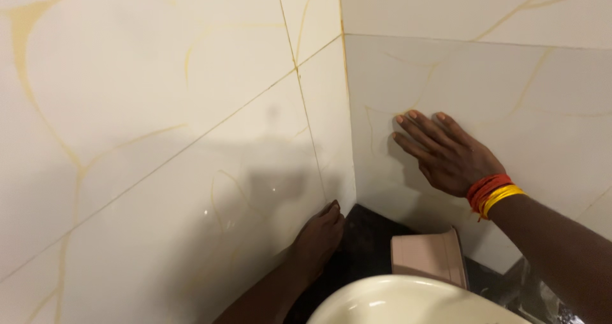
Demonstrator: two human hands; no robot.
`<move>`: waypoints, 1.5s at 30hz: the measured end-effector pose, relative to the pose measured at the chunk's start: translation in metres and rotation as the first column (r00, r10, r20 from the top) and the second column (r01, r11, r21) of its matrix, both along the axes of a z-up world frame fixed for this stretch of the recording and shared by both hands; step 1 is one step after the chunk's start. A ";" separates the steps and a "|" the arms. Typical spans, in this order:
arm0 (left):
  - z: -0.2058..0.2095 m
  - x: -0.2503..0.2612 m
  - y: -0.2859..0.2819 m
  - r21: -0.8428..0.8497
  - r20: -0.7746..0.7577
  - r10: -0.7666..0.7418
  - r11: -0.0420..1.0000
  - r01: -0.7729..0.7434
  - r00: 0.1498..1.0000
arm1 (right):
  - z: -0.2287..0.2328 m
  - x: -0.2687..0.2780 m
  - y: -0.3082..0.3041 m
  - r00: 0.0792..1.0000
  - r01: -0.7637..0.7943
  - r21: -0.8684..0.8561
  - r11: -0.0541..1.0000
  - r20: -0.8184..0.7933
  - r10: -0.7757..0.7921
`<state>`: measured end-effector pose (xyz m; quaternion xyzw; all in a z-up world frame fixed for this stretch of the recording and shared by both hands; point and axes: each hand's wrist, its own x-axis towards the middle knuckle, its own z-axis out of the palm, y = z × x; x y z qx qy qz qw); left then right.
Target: The person wipes the tiled wall above a bathroom sink using a patterned cloth. They repeatedly rub the wall surface in circular and vertical motions, focusing on the area around the sink and a wall-mounted soap dispenser.
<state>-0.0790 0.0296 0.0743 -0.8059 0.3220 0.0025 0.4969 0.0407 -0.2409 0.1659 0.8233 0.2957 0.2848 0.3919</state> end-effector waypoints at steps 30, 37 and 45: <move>0.128 -0.087 0.052 0.098 0.200 -0.151 0.986 0.133 0.968 | -0.025 0.029 -0.012 0.954 0.054 -0.218 0.974 0.299 0.014; 0.192 -0.047 0.039 -0.318 0.436 0.027 0.940 0.127 0.899 | 0.012 -0.020 0.001 0.972 0.102 -0.200 0.975 0.227 -0.055; 0.114 -0.042 0.036 -0.330 0.476 0.072 0.938 0.102 0.877 | 0.024 -0.036 0.010 0.979 0.139 -0.193 0.971 0.176 -0.105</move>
